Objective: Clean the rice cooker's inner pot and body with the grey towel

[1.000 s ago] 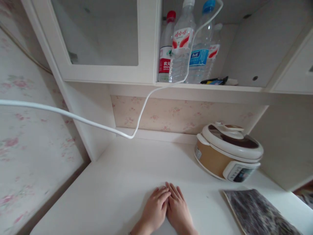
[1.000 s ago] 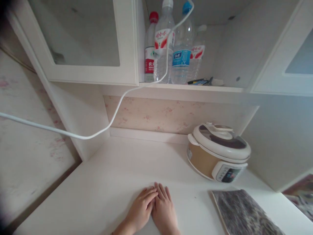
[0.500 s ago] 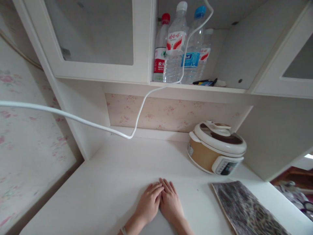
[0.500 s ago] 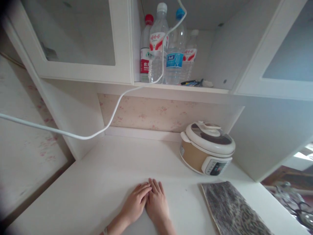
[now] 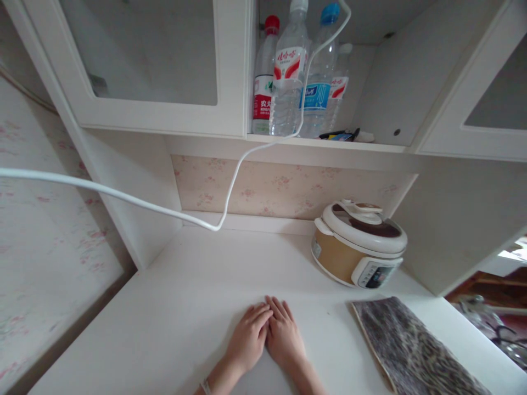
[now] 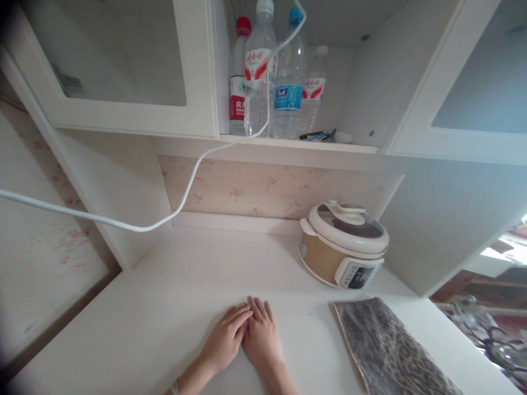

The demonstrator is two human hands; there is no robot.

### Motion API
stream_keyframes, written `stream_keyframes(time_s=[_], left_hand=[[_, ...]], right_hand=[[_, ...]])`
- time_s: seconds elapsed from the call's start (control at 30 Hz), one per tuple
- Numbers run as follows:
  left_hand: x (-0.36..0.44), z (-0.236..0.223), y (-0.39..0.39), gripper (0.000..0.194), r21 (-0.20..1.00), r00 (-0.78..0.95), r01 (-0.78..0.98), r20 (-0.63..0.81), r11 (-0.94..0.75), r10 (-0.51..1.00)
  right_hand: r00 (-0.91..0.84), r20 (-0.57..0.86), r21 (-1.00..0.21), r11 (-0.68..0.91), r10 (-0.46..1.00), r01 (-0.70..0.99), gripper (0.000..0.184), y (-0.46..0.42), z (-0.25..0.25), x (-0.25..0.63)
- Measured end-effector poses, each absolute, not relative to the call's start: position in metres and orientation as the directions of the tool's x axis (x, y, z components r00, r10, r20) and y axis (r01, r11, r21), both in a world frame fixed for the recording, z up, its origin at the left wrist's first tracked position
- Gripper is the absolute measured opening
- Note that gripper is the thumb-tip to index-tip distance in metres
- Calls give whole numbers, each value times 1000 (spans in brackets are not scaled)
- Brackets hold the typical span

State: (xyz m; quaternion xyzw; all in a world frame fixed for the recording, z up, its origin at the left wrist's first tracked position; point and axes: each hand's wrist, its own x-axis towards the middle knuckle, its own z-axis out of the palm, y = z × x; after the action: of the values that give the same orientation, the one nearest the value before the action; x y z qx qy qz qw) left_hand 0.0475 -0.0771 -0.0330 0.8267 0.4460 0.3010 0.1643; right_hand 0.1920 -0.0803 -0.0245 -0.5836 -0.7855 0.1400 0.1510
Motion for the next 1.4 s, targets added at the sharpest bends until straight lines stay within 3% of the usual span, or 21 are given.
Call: stream_keyframes(time_s=[1.13, 1.4], left_hand=[[51, -33, -77, 47, 528, 415, 636, 380, -562, 827], [73, -6, -57, 31, 705, 286, 579, 295, -409, 912]], right_hand=[[-278, 95, -394, 293, 956, 871, 50, -81, -24, 194], [-270, 149, -416, 308, 951, 855, 50, -80, -28, 194]])
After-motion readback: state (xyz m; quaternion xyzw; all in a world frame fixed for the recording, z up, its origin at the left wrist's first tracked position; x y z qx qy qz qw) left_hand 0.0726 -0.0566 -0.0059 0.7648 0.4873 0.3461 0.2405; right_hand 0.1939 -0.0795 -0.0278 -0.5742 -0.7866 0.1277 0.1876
